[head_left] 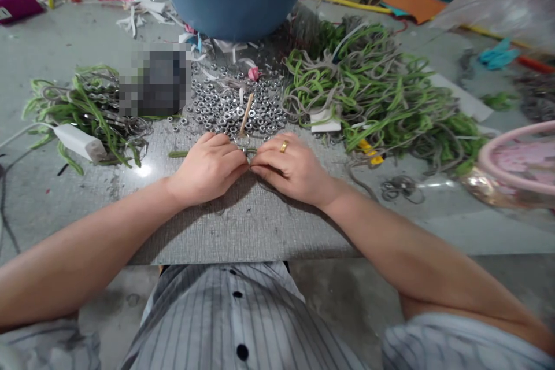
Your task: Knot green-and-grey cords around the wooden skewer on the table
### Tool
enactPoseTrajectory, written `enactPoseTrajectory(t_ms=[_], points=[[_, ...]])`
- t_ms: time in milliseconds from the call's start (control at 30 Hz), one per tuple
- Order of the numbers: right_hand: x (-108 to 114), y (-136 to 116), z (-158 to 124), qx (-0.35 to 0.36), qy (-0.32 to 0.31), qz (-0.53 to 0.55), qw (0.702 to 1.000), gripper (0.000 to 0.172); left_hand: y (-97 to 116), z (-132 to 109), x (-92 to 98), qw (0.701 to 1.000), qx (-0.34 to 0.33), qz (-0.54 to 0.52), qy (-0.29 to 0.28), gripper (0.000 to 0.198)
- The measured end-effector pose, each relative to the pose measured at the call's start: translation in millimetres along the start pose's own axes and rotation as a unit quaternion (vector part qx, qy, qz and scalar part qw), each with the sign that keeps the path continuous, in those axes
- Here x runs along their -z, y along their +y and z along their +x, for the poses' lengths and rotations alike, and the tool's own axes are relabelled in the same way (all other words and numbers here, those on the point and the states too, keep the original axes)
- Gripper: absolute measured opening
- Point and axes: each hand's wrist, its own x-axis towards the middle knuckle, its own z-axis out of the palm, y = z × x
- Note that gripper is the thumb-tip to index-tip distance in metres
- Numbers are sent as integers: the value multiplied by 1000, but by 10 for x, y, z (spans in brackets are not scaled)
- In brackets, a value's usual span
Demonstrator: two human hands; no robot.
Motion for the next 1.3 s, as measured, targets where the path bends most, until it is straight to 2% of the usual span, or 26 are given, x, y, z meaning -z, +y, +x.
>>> enactPoseTrajectory(t_ms=[167, 367, 600, 833, 1000, 1300], points=[[17, 20, -6, 15, -37, 26, 999, 21, 8, -1, 13, 1000, -9, -14, -16, 32], [20, 48, -22, 11, -72, 8, 997, 22, 10, -1, -12, 1000, -11, -7, -26, 30], [2, 71, -44, -9, -66, -11, 998, 23, 7, -12, -20, 1000, 13, -8, -21, 24], [13, 91, -31, -12, -37, -76, 996, 22, -8, -8, 0, 999, 47, 0, -27, 22], [22, 92, -20, -25, -46, -101, 993, 25, -18, -16, -32, 998, 47, 13, -27, 19], [13, 69, 29, -5, -71, -108, 992, 27, -46, -12, -66, 998, 46, 18, -34, 18]])
